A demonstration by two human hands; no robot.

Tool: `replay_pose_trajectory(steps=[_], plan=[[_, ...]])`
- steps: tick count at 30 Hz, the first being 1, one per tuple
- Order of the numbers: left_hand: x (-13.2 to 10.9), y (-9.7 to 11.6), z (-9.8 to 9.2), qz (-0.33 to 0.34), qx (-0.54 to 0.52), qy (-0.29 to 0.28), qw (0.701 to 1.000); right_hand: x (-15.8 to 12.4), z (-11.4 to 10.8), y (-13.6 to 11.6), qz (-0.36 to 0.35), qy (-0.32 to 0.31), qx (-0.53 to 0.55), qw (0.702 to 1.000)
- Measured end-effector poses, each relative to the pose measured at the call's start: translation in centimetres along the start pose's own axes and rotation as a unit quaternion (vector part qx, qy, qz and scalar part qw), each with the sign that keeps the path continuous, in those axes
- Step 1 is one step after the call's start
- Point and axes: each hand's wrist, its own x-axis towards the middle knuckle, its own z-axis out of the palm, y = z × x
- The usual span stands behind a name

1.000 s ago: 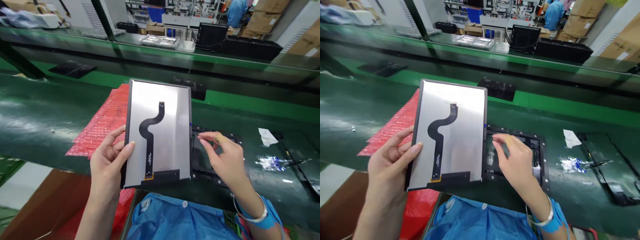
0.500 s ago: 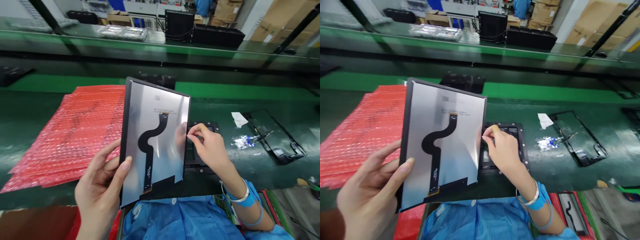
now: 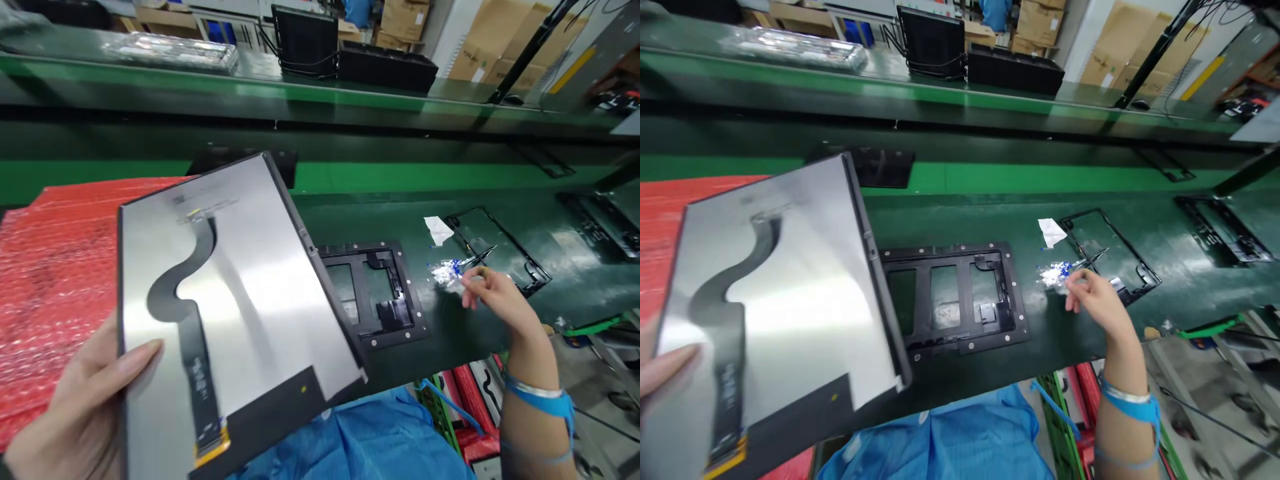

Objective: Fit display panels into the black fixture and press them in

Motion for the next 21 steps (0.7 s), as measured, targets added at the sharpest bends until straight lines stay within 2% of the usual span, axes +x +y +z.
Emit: replay_pose_trajectory(steps=[2, 5, 7, 9, 10, 11, 12, 13, 14, 15, 16, 17, 19, 20, 21], plan=[[0.1, 0.0, 1.1, -0.026, -0.034, -0.004, 0.999, 1.6, -0.6, 1.0, 0.023, 0.032, -0.043, 0.998], [0.2, -0.4, 2.7, -0.091, -0.109, -0.034, 0.989, 2.7, -0.4, 1.0, 0.038, 0.081, -0.101, 0.991], [0.3, -0.8, 3.4, -0.112, -0.142, -0.067, 0.981, 2.1, 0.1, 0.4, 0.048, 0.127, -0.141, 0.981], [0.4, -1.4, 3.9, -0.114, -0.154, -0.107, 0.976, 0.2, 0.8, -0.8, 0.027, 0.208, -0.166, 0.964], [0.4, -1.8, 4.1, -0.111, -0.153, -0.127, 0.974, -1.0, 1.3, -1.8, -0.018, 0.251, -0.164, 0.954], [0.4, -2.1, 4.4, -0.109, -0.152, -0.146, 0.971, -2.3, 2.0, -2.9, -0.093, 0.294, -0.153, 0.939], [0.4, -2.4, 4.7, -0.106, -0.153, -0.163, 0.969, -3.6, 2.8, -4.2, -0.208, 0.307, -0.120, 0.921], [0.4, -2.7, 5.0, -0.101, -0.157, -0.177, 0.966, -4.9, 3.7, -5.6, -0.326, 0.262, -0.096, 0.903], [0.3, -3.0, 5.3, -0.097, -0.164, -0.188, 0.964, -6.0, 4.8, -7.0, -0.425, 0.186, -0.091, 0.881], [0.2, -3.2, 5.6, -0.093, -0.172, -0.197, 0.961, -6.8, 5.9, -8.4, -0.497, 0.113, -0.104, 0.854], [0.0, -3.3, 5.9, -0.089, -0.182, -0.206, 0.957, -7.5, 7.0, -9.6, -0.551, 0.068, -0.123, 0.823], [-0.2, -3.3, 6.1, -0.086, -0.191, -0.217, 0.953, -7.8, 8.0, -10.7, -0.591, 0.054, -0.138, 0.793], [-0.4, -3.3, 6.1, -0.078, -0.205, -0.258, 0.941, -7.8, 9.4, -11.8, -0.636, 0.083, -0.147, 0.753], [-0.4, -3.3, 5.8, -0.068, -0.210, -0.288, 0.932, -7.5, 9.7, -11.9, -0.638, 0.097, -0.132, 0.752], [-0.3, -3.4, 5.3, -0.049, -0.212, -0.318, 0.923, -7.2, 9.7, -11.7, -0.622, 0.103, -0.109, 0.768]])
